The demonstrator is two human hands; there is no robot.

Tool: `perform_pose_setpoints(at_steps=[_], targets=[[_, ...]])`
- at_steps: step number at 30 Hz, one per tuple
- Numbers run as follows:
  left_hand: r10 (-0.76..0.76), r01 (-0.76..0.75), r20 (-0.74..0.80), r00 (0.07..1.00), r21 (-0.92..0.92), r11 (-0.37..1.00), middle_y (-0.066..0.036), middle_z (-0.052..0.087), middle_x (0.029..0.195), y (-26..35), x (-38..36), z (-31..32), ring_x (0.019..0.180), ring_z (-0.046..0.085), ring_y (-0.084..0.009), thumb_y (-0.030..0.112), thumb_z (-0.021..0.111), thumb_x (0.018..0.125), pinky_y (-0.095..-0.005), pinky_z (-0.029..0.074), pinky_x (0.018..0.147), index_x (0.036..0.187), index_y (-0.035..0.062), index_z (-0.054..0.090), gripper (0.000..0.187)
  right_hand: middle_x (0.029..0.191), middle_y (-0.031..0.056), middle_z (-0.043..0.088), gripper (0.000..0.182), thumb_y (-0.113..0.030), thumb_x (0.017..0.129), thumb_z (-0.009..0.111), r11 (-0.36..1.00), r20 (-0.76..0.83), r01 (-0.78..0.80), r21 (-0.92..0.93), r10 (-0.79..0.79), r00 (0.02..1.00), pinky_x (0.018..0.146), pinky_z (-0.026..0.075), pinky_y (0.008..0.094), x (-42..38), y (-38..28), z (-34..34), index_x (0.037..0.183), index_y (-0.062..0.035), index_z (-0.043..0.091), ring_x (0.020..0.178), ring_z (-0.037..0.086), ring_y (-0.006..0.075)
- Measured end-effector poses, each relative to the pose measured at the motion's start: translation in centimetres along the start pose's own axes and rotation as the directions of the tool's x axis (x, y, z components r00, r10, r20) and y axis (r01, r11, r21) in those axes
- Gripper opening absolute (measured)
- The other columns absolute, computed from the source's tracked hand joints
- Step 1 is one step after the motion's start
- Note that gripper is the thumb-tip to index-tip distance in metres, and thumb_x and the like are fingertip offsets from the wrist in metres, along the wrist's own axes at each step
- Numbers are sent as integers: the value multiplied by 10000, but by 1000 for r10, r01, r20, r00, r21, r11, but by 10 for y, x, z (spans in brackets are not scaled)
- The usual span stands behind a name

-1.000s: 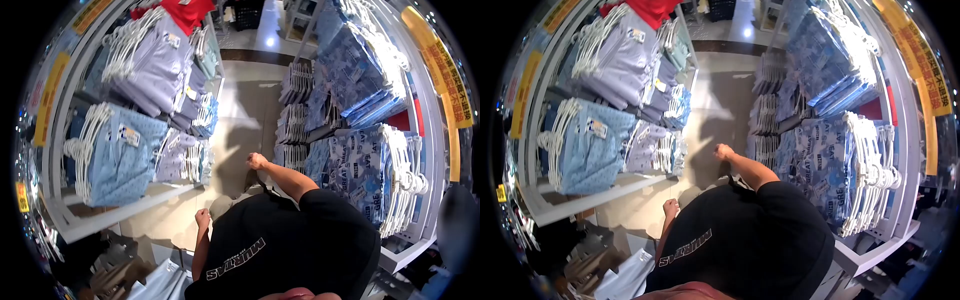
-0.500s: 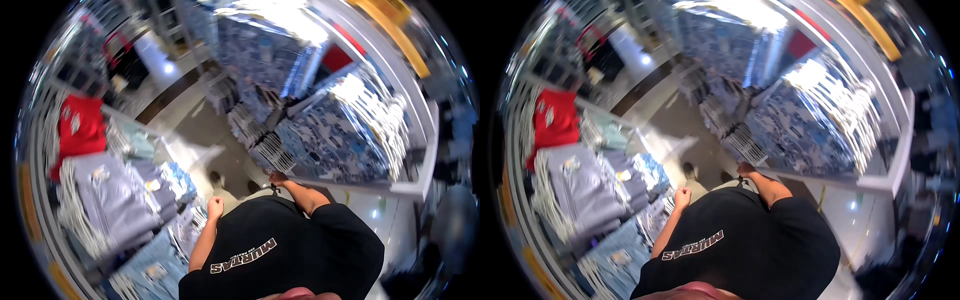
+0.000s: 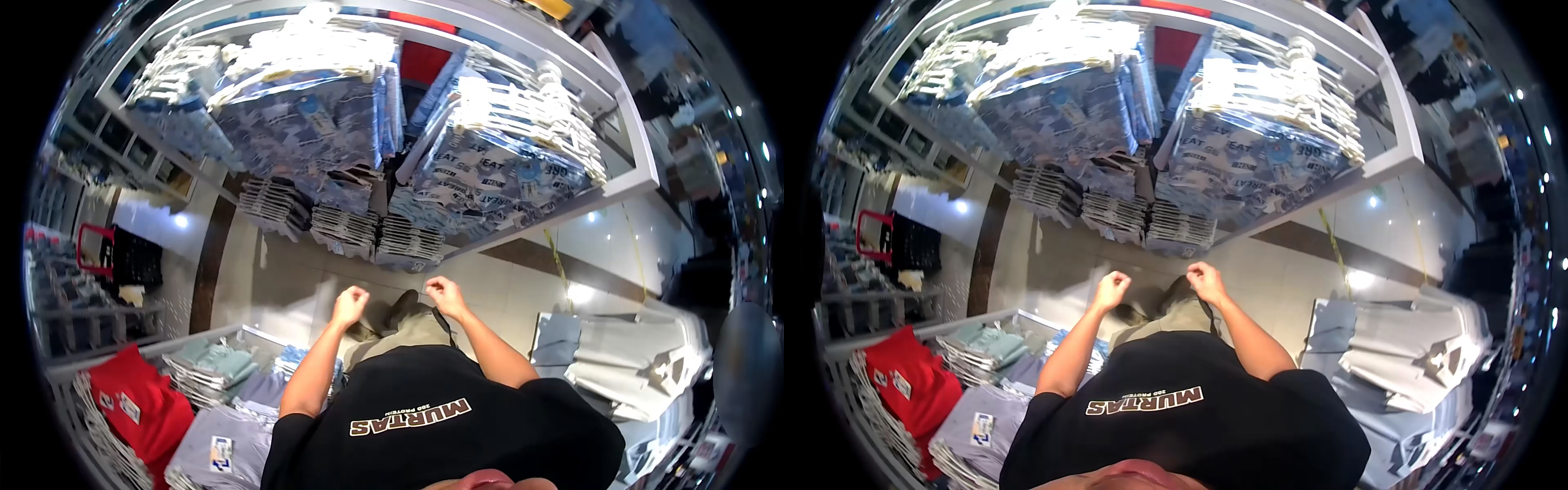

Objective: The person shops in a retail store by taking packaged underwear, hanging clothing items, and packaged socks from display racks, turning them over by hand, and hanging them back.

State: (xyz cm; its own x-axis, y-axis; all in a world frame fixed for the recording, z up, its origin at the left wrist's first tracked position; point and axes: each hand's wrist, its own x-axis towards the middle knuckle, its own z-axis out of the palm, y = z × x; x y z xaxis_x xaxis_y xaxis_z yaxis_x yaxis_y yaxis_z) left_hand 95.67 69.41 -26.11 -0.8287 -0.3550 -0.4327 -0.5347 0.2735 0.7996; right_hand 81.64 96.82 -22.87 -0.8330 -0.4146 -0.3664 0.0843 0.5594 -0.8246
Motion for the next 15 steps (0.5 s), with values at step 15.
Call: perform_pose_setpoints(at_steps=[15], targets=[[558,-600,-241,794,-160,784,-122,565,1198,269,66,-34,1069,544,-192,205,747,830,-317,456,904,1264,-6,508,538,922,79,664,216,7,747,730,506,-545,458,-731,-836,53,850,452,368,-18,-293,-245,947,-54,675,931,591,270]])
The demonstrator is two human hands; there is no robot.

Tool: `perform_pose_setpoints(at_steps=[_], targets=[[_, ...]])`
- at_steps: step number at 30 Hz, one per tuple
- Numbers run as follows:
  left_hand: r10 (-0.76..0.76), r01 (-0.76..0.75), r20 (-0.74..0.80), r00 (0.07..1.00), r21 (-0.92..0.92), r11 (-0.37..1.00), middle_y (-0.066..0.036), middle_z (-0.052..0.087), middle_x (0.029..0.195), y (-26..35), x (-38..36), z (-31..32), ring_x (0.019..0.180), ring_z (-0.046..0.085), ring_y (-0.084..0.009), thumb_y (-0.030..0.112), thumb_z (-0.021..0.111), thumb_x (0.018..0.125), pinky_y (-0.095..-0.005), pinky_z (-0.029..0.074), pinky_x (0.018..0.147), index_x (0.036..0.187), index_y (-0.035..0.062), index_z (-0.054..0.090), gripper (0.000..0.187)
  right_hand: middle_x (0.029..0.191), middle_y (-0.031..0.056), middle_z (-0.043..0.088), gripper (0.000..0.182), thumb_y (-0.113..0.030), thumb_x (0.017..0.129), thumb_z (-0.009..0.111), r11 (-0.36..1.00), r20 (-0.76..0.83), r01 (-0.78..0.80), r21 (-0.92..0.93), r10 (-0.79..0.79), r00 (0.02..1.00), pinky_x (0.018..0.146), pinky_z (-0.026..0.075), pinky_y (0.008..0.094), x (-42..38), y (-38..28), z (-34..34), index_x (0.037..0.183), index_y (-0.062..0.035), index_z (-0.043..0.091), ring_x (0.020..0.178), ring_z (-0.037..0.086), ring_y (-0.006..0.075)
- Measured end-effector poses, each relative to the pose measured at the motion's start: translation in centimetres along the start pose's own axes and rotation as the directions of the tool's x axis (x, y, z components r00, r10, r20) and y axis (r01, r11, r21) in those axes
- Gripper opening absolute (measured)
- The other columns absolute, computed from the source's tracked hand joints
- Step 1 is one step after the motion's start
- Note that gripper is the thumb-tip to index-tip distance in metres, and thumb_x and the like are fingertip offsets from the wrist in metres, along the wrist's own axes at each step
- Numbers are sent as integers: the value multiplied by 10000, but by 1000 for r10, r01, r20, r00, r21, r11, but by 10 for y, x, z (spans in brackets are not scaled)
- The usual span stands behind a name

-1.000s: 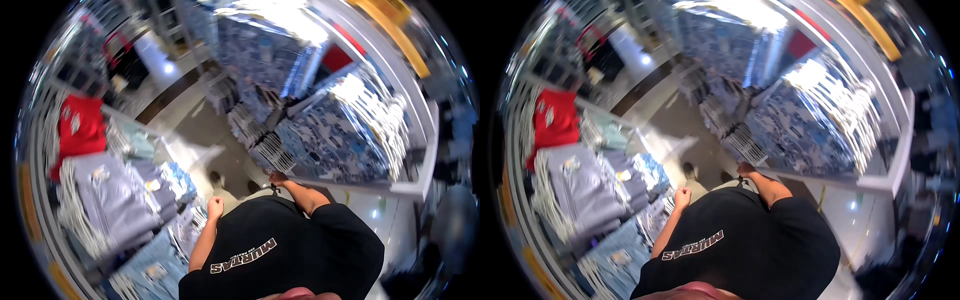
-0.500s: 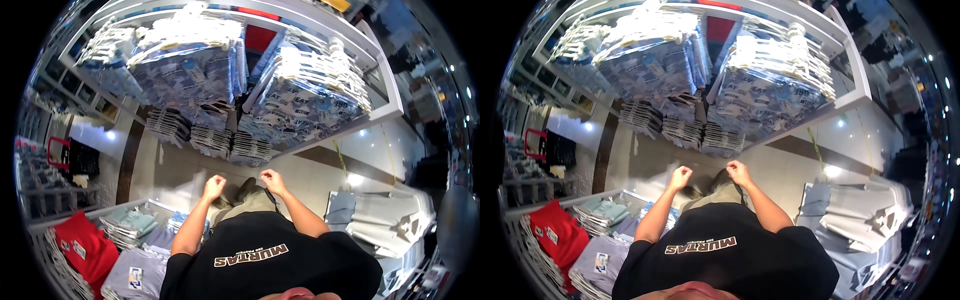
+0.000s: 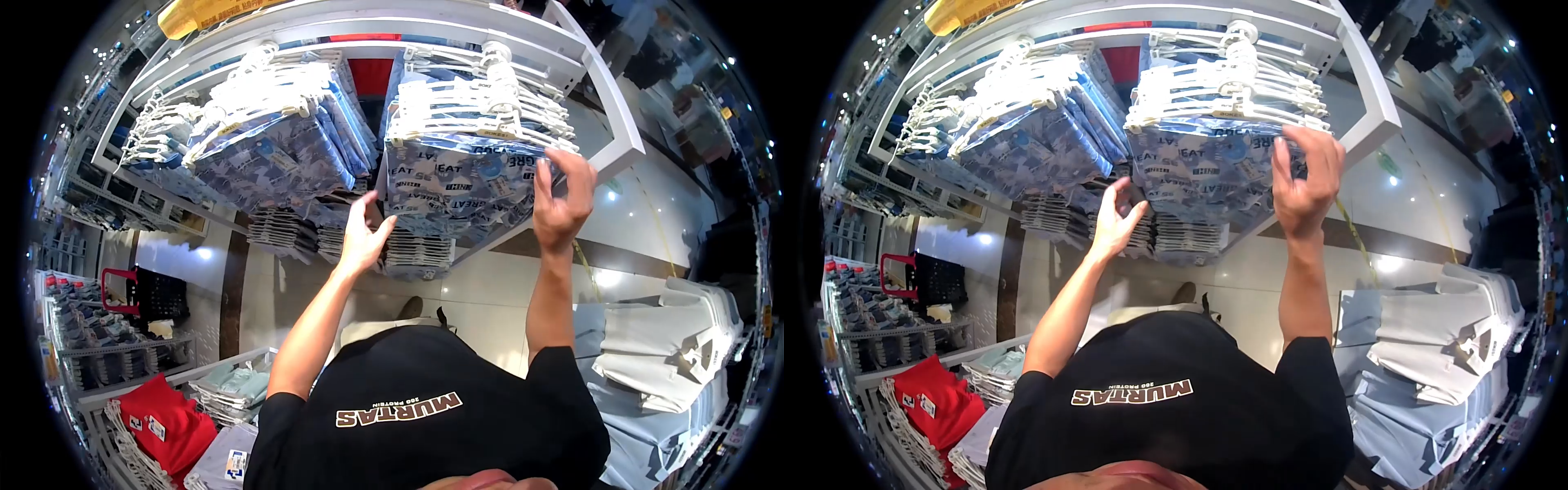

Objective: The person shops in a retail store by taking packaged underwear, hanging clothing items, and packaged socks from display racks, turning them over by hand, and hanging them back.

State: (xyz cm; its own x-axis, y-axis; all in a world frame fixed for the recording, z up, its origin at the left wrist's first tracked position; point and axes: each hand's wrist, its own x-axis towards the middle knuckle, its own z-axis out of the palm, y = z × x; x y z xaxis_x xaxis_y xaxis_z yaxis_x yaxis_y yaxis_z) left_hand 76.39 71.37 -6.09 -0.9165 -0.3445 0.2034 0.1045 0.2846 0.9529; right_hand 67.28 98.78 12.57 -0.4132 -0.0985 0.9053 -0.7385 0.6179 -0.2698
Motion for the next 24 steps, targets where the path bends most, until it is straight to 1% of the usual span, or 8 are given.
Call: perform_pose_setpoints(at_steps=[1,4,8,13,19,22,23,24], targets=[[-33,33,30,999,0,999,-134,525,1255,20,4,-1,1122,512,-209,218,754,826,-336,447,921,1293,5,494,575,926,76,664,224,1,743,735,999,22,31,-23,-31,999,850,451,371,9,1,3,951,-56,674,936,588,269],[69,-71,21,997,133,989,-72,616,1062,17,15,7,984,575,-149,204,759,839,-301,468,876,1287,12,491,556,968,53,650,275,-48,721,751,995,141,69,-72,-58,988,889,418,386,19,10,7,982,-91,673,965,567,265],[-206,224,153,966,-108,969,-30,656,897,21,19,16,826,582,-93,167,704,885,-253,472,779,1021,-22,634,243,968,31,624,280,-81,711,754,990,280,82,-112,-48,959,912,389,397,21,18,2,975,-127,672,959,545,251],[-168,177,73,983,-134,975,-5,653,807,25,3,17,762,577,-60,113,654,919,-225,473,732,950,-9,658,126,880,35,625,229,-81,720,758,987,290,157,-41,-139,947,913,397,402,25,26,2,923,-115,658,887,576,251],[134,-140,47,990,171,975,-151,468,1270,39,-18,5,1165,495,-254,275,831,745,-390,413,991,1367,5,385,811,833,59,649,200,-29,726,740,980,288,136,144,-173,942,917,433,435,28,19,-25,905,-76,663,831,619,261],[393,-401,85,916,122,908,-161,521,1251,43,-20,18,1178,511,-286,56,720,804,-380,396,1018,1240,0,528,481,807,89,632,224,9,712,736,971,294,60,230,-128,947,911,448,453,14,16,-40,922,-30,669,786,619,275],[322,-331,113,940,73,941,-141,596,1159,47,-23,20,1087,580,-250,19,668,836,-343,446,954,1153,10,599,324,813,83,633,205,16,732,732,973,282,30,229,-95,955,886,464,423,5,19,-44,921,-21,665,786,622,254],[42,-33,209,977,-50,998,-102,652,1037,51,-30,19,990,614,-175,30,657,855,-297,471,892,1101,13,630,248,819,77,633,186,23,752,729,975,269,-3,224,-59,961,862,480,393,-6,22,-48,921,-12,661,786,625,233]])
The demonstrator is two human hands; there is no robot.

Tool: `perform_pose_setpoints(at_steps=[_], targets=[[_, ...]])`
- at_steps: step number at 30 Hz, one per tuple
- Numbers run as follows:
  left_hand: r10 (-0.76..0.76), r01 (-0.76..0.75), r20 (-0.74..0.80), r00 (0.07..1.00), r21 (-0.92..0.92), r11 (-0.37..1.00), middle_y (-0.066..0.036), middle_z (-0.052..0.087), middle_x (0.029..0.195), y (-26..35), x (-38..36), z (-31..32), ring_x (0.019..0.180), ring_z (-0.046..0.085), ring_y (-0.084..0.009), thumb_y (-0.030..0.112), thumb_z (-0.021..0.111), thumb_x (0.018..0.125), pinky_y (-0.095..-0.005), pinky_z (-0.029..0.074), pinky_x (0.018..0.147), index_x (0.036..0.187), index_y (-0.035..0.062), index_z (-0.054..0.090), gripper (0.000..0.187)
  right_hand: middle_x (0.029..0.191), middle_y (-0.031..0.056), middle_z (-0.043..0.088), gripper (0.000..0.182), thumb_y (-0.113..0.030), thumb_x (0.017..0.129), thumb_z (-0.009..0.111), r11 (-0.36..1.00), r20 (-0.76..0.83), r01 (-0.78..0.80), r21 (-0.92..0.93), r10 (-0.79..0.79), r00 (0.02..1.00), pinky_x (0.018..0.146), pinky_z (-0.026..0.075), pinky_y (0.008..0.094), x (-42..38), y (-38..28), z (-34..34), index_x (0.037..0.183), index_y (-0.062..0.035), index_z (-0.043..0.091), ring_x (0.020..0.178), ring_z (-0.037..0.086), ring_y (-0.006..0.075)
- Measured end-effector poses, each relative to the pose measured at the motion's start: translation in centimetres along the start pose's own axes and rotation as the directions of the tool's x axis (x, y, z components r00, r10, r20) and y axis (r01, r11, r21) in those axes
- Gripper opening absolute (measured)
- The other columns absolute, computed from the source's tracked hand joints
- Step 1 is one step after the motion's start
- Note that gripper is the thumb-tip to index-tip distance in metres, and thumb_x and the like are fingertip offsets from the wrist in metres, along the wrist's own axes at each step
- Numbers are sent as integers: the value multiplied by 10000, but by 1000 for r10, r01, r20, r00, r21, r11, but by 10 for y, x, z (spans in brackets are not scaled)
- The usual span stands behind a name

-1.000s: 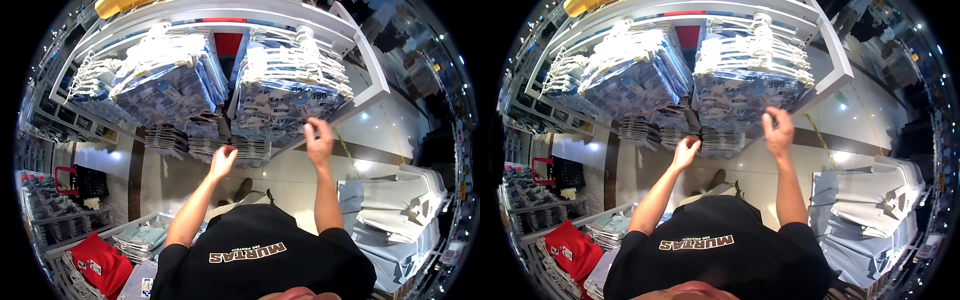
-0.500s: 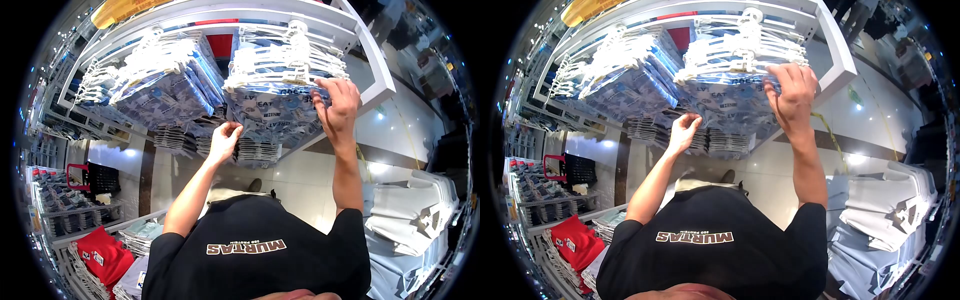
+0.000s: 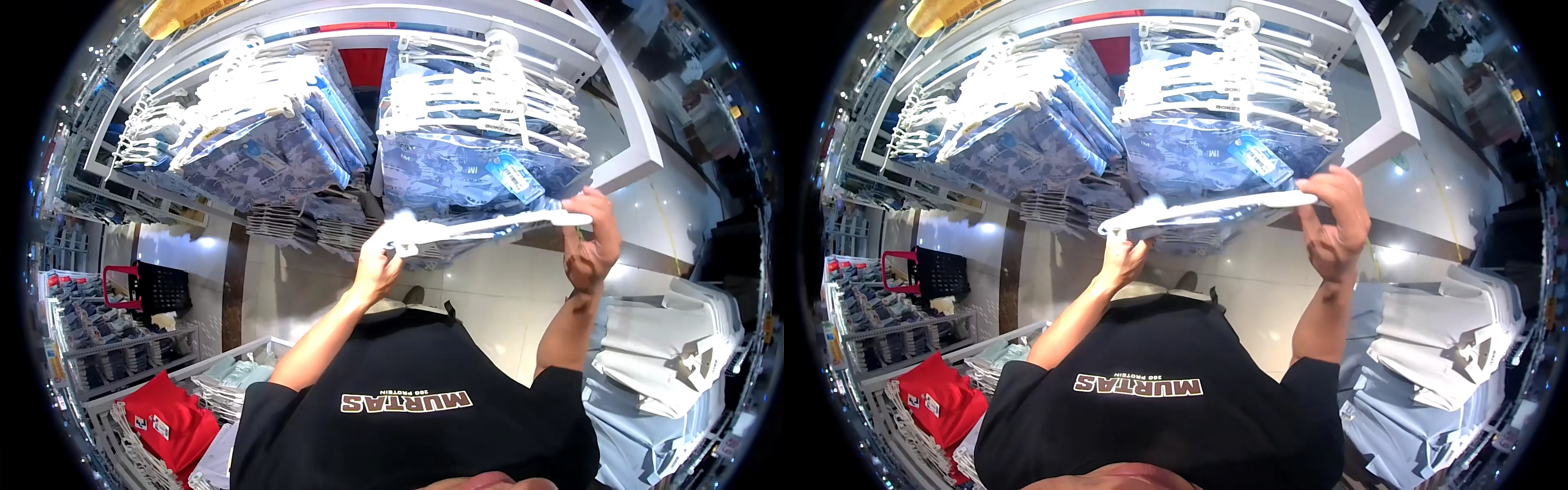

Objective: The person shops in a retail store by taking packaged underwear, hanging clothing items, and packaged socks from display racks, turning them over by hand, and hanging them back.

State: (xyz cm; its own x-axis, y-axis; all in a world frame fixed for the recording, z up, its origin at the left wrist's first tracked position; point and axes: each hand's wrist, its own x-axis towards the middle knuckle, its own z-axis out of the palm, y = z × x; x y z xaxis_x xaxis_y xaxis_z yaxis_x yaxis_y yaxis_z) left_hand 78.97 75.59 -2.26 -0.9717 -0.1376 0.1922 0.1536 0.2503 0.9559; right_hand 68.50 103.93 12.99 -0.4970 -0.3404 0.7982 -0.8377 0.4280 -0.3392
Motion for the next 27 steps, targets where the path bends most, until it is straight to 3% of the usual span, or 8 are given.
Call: perform_pose_setpoints(at_steps=[3,7,10,16,19,22,25,27], targets=[[-231,252,175,957,-106,962,3,643,780,10,-5,2,750,547,-54,28,668,866,-230,455,700,931,18,653,67,843,62,633,143,40,802,712,838,-4,-488,245,504,864,782,495,290,-54,8,-1,929,12,654,798,616,159],[-327,389,225,918,-346,854,4,630,789,-14,-13,4,735,534,-51,-55,638,831,-223,437,661,866,11,633,75,896,40,620,133,43,840,686,644,42,-675,360,712,701,706,466,215,-104,13,6,968,53,649,802,582,84],[-426,500,266,865,-538,679,10,638,838,18,-11,4,746,548,-59,118,616,921,-235,436,678,924,2,665,126,891,40,618,128,7,854,685,556,42,-786,269,809,587,683,451,212,-127,13,9,969,54,654,784,567,75],[-298,543,486,821,-506,670,8,650,841,27,-15,9,740,557,-60,230,564,981,-243,453,675,965,-18,678,273,784,-4,598,121,-34,843,723,561,-116,-774,294,825,554,642,432,223,-146,16,32,861,10,612,703,522,63],[-196,588,767,610,-273,761,21,606,861,47,-19,8,769,522,-53,239,625,951,-238,444,684,1032,15,646,239,820,-1,607,119,-55,870,709,686,-298,-700,199,723,623,661,448,233,-162,25,44,907,0,610,730,541,80],[13,513,927,374,-219,830,19,586,906,51,-25,33,820,509,-67,234,701,897,-244,443,722,1104,28,611,306,951,53,602,196,-194,963,602,694,-370,-499,519,709,601,690,448,242,-167,42,61,933,-1,612,762,544,122],[31,338,945,324,-147,930,-53,635,1010,50,-28,47,928,575,-125,228,719,877,-288,469,820,1149,23,608,358,973,71,601,282,-263,1018,467,591,-533,-523,614,799,278,713,463,274,-139,30,83,1002,-17,605,775,562,159],[-31,354,923,384,-116,928,-64,647,1043,35,-34,52,956,582,-145,253,709,887,-298,471,806,1151,32,620,356,968,125,613,393,-393,1012,459,285,-242,-222,932,949,202,804,488,354,-136,26,76,1053,-14,555,873,588,205]])
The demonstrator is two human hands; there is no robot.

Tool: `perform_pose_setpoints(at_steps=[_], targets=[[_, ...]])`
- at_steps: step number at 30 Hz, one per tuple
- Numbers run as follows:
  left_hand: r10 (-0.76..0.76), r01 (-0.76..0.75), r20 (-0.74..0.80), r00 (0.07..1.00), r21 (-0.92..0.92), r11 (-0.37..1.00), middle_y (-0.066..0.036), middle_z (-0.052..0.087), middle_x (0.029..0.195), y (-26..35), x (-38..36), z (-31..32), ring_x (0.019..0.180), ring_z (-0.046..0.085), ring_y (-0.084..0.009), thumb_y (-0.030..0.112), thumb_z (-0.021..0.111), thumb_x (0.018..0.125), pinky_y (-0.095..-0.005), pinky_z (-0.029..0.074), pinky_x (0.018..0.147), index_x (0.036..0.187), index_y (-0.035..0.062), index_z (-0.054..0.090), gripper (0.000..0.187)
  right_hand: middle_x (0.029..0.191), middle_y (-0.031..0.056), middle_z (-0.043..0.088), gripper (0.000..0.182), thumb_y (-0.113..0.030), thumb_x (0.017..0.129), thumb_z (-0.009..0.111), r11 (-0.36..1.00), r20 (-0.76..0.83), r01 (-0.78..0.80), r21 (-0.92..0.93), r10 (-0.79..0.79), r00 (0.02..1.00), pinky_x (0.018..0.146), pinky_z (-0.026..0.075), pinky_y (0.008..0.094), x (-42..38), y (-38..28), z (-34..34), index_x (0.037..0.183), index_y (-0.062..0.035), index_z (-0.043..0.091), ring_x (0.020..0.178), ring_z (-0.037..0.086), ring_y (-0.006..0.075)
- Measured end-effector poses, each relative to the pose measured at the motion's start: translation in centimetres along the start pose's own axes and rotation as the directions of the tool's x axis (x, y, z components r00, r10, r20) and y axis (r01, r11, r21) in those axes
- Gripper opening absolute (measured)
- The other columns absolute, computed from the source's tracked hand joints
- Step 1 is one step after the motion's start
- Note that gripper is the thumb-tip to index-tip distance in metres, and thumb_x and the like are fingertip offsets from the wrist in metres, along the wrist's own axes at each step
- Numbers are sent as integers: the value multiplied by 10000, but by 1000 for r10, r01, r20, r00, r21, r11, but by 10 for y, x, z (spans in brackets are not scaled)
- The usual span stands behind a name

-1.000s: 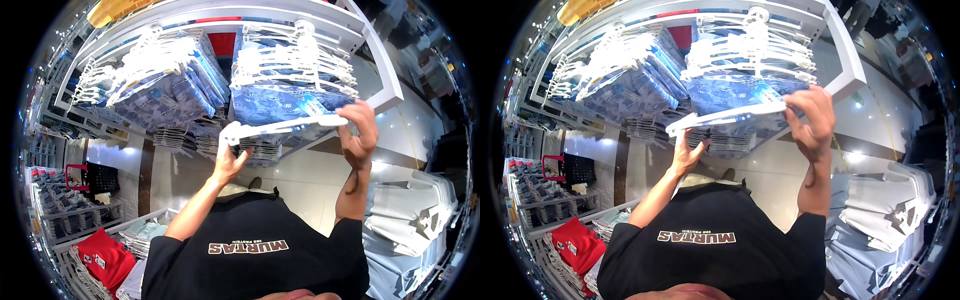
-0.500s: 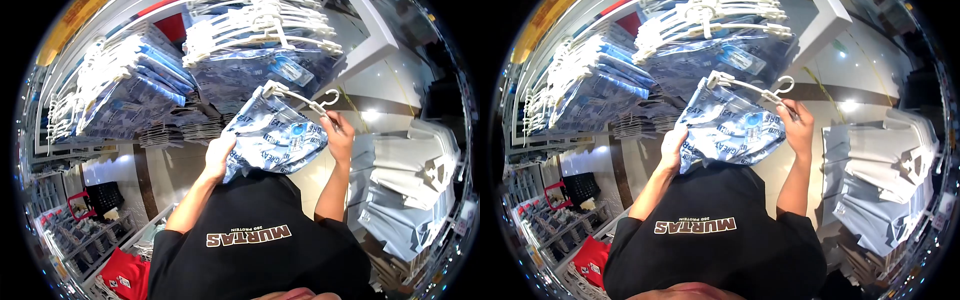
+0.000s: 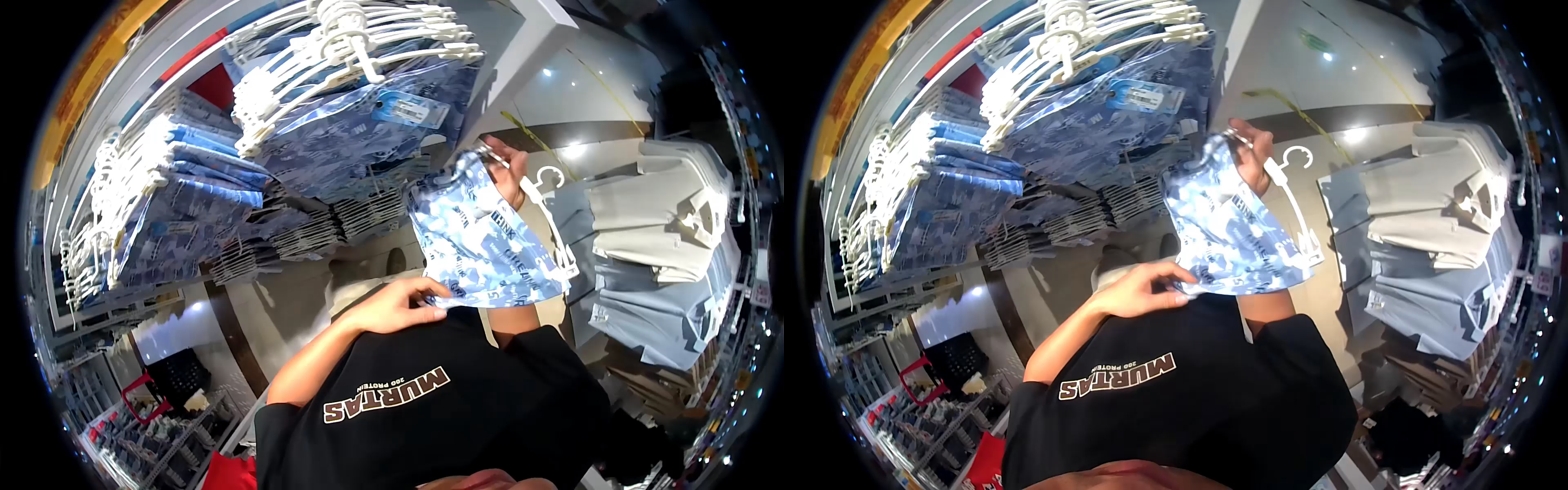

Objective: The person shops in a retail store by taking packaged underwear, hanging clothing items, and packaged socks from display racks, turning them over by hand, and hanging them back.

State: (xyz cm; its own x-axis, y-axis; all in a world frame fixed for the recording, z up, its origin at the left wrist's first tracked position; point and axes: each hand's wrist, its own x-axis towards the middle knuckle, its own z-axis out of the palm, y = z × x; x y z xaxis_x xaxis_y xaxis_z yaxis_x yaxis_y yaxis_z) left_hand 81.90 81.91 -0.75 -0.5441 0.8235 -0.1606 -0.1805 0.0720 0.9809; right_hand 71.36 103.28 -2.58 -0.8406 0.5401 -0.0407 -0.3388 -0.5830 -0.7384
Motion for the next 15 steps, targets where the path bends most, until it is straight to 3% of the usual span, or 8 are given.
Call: perform_pose_setpoints(at_steps=[2,5,8,9,11,12,13,15], targets=[[-53,56,-107,993,23,998,-61,658,1050,-4,-3,-6,955,594,-148,225,702,891,-292,471,813,1136,29,633,322,960,180,617,410,-439,989,494,977,9,-51,206,50,999,847,497,411,3,0,13,953,-31,519,914,596,255],[-79,31,-257,963,-185,982,-41,673,1020,-19,-5,-13,882,597,-98,191,685,905,-265,483,804,1080,4,640,260,982,203,624,415,-452,998,458,986,59,-62,157,53,997,979,423,496,2,2,15,907,-48,491,1092,551,326],[-82,13,-378,922,-182,983,-36,667,983,-28,-9,-24,865,595,-88,174,678,915,-255,487,792,1081,2,631,244,949,216,619,389,-382,989,518,971,99,-101,215,81,992,961,444,473,7,9,7,845,-21,517,1014,587,308],[-96,15,-423,901,-190,982,-32,663,969,-29,-12,-29,866,596,-89,170,679,914,-254,487,791,1086,2,626,246,929,219,624,352,-333,997,516,983,108,-72,171,53,993,958,450,477,8,12,4,864,-7,524,998,598,318],[-52,-57,-572,819,-170,984,-22,650,954,-25,-18,-40,876,593,-89,157,684,909,-258,488,789,1088,3,617,245,911,201,632,310,-255,996,509,990,92,44,-135,-32,995,943,457,455,0,0,15,838,7,562,973,606,300],[-3,-55,-690,723,-63,997,-28,636,980,-30,-21,-52,898,588,-97,148,691,902,-265,487,803,1107,6,600,266,884,177,637,276,-211,978,520,876,179,174,-449,-103,978,941,457,443,-2,-7,14,825,9,588,942,610,281],[105,-147,-807,580,24,989,-36,615,1007,-23,-23,-63,918,577,-107,135,696,892,-271,484,821,1126,10,584,289,858,154,642,245,-167,961,531,648,288,315,-694,-151,946,939,456,431,-4,-13,12,813,11,613,912,614,261],[316,-155,-912,261,283,946,-46,595,1021,2,-31,-90,925,569,-131,110,691,878,-283,470,856,1173,12,559,338,784,112,638,189,-136,917,587,546,332,318,-775,-77,940,937,452,403,-10,-17,11,806,5,647,809,613,223]])
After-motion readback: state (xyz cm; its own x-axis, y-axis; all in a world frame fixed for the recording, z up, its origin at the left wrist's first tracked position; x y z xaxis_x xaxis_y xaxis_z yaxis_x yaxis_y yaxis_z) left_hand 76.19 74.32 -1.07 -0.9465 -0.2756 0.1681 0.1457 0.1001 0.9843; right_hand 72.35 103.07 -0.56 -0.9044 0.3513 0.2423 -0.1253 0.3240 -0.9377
